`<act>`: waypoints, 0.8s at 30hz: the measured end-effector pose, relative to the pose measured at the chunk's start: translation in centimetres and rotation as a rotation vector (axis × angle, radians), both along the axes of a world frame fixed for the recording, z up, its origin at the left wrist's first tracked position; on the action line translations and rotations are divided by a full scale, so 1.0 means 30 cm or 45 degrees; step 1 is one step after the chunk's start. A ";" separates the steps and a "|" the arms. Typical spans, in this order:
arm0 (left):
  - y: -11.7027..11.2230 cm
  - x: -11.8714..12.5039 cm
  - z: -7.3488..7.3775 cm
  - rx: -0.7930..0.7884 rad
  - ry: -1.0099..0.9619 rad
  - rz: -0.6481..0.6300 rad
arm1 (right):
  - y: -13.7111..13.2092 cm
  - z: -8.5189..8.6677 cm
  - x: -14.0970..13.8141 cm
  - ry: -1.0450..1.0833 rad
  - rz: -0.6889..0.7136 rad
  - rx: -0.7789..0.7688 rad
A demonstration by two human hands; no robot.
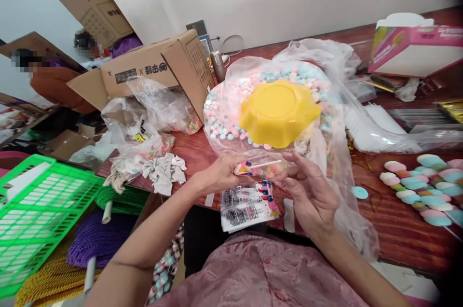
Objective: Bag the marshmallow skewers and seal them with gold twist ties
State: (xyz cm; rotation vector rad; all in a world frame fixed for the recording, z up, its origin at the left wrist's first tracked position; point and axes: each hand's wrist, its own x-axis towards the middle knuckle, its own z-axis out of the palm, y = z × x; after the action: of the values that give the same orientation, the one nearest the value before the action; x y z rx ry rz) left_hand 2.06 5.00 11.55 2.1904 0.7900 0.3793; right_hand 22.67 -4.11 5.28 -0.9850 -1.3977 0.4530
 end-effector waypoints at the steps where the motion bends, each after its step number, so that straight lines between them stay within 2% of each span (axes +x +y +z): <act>1: -0.034 -0.003 -0.024 -0.080 -0.068 0.030 | 0.003 0.025 0.000 -0.067 0.020 0.071; 3: -0.090 -0.001 -0.059 -0.217 -0.159 0.083 | 0.021 0.070 -0.011 -0.165 0.076 0.185; 5: -0.128 0.005 -0.079 -0.352 -0.239 0.127 | 0.046 0.098 -0.031 -0.276 0.139 0.210; 9: -0.164 0.005 -0.105 -0.671 -0.464 0.200 | 0.094 0.101 -0.070 -0.238 0.152 0.006; 11: -0.167 0.002 -0.117 -0.746 -0.566 0.212 | 0.109 0.093 -0.086 -0.201 0.129 -0.091; 14: -0.162 -0.003 -0.135 -0.678 -0.623 0.250 | 0.109 0.090 -0.117 -0.224 0.116 -0.094; 17: -0.161 -0.007 -0.144 -0.557 -0.615 0.286 | 0.089 0.093 -0.154 -0.314 0.188 -0.002; 19: -0.167 -0.013 -0.142 -0.522 -0.589 0.325 | 0.078 0.091 -0.169 -0.291 0.224 -0.011; 24: -0.194 -0.056 -0.121 -0.578 -0.631 0.423 | 0.094 0.074 -0.147 0.289 0.071 -0.276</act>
State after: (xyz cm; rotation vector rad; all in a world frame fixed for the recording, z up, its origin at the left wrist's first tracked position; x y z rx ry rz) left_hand 0.39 -0.82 7.91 1.4579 0.8545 0.7881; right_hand 18.26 -1.28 7.49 -1.0352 -1.1900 0.7467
